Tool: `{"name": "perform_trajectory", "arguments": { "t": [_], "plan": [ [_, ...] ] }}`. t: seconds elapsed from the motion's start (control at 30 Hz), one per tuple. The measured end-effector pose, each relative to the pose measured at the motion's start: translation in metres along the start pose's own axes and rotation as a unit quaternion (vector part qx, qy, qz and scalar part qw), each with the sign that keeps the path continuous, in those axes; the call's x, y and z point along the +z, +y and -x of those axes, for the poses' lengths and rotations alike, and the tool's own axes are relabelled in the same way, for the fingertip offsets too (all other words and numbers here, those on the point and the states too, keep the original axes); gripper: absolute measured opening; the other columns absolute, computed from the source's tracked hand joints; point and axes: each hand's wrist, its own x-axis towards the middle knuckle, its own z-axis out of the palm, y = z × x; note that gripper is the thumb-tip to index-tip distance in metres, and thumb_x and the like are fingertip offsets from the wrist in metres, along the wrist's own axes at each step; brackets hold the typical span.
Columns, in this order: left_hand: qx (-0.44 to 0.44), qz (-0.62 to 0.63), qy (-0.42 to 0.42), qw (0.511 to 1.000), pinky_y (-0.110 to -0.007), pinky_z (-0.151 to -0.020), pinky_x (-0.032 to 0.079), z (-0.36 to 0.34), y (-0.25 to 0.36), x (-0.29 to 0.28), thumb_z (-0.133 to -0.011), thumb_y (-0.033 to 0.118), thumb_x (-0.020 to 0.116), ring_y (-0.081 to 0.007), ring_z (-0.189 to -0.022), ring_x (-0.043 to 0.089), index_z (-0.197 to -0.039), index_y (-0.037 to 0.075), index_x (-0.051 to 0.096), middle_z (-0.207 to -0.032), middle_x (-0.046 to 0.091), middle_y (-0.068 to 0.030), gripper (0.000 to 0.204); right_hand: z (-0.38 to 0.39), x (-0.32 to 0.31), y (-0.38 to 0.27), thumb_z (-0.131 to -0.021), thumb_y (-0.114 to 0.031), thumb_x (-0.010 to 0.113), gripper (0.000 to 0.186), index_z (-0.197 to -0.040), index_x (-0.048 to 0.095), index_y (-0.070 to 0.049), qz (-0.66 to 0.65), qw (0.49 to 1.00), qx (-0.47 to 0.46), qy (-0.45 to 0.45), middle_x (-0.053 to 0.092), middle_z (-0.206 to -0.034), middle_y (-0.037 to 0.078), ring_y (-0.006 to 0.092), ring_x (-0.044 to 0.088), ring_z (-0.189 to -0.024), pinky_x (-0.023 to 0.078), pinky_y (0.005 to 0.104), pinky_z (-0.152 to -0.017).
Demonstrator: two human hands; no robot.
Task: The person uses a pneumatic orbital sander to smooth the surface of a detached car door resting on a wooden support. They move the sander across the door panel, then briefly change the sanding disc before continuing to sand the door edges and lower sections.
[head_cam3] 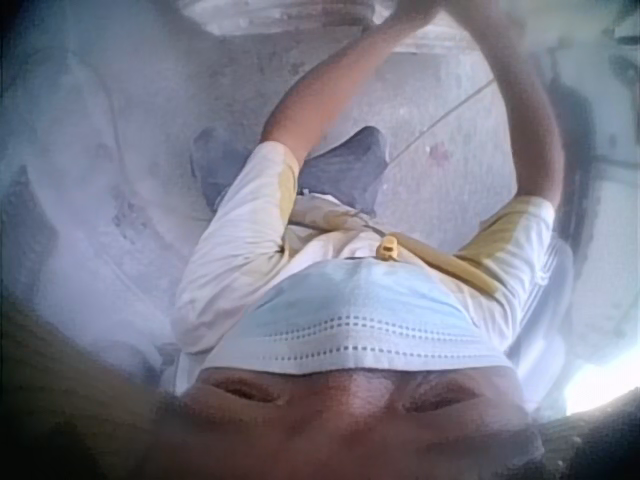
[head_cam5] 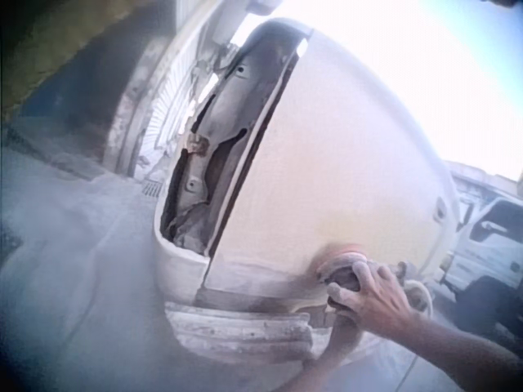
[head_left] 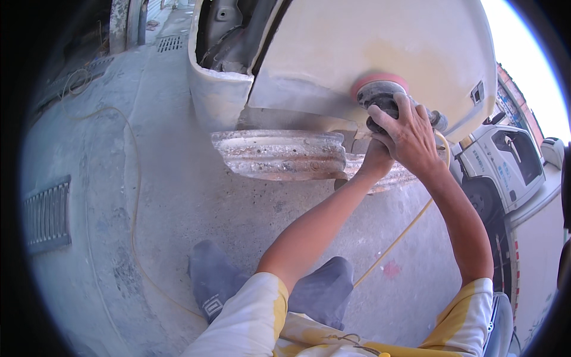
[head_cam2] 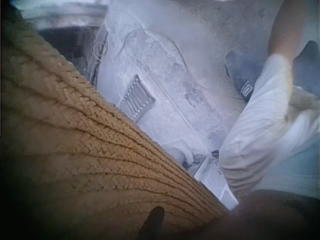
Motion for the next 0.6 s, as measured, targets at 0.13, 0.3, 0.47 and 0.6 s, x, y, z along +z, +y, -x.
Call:
{"name": "perform_trajectory", "arguments": {
  "t": [0.13,0.3,0.47,0.6],
  "plan": [
    [-0.004,-0.08,0.011,0.997,-0.042,-0.094,0.05,0.005,0.008,-0.01,-0.096,0.017,0.066,-0.028,-0.116,0.061,-0.13,-0.006,0.055,-0.126,0.063,-0.0215,0.043,-0.008,-0.004,-0.012,-0.084,-0.02,0.073,0.045,-0.122,0.053,-0.032,0.01,1.0,-0.011,0.008,0.048,-0.107,0.008,0.025,0.056,-0.1,0.043,0.0378,-0.079],
    [0.009,-0.095,0.045,0.994,-0.041,-0.096,0.05,0.014,0.036,-0.057,-0.099,0.018,0.064,-0.0276,-0.116,0.06,-0.133,-0.005,0.052,-0.128,0.061,-0.0199,0.044,-0.043,-0.005,-0.048,-0.086,-0.013,0.063,0.04,-0.119,0.05,-0.031,0.036,0.996,-0.059,0.052,0.046,-0.103,0.006,0.0216,0.055,-0.097,0.042,0.0361,-0.078],
    [0.03,-0.097,0.047,0.994,-0.041,-0.098,0.049,0.007,0.043,-0.054,-0.1,0.022,0.065,-0.0276,-0.116,0.059,-0.135,-0.004,0.05,-0.128,0.059,-0.0184,0.046,-0.049,-0.011,-0.048,-0.086,-0.009,0.062,0.04,-0.116,0.047,-0.031,0.039,0.994,-0.079,0.065,0.046,-0.102,0.005,0.0197,0.055,-0.097,0.041,0.0347,-0.079],
    [0.022,-0.07,0.015,0.997,-0.042,-0.104,0.045,0.006,0.035,-0.026,-0.1,0.022,0.065,-0.0281,-0.127,0.054,-0.142,-0.003,0.045,-0.137,0.055,-0.0199,0.053,-0.036,-0.016,-0.037,-0.085,-0.009,0.062,0.041,-0.118,0.052,-0.032,0.059,0.997,-0.004,-0.046,0.047,-0.105,0.006,0.0217,0.055,-0.097,0.041,0.0353,-0.08]
  ]
}}
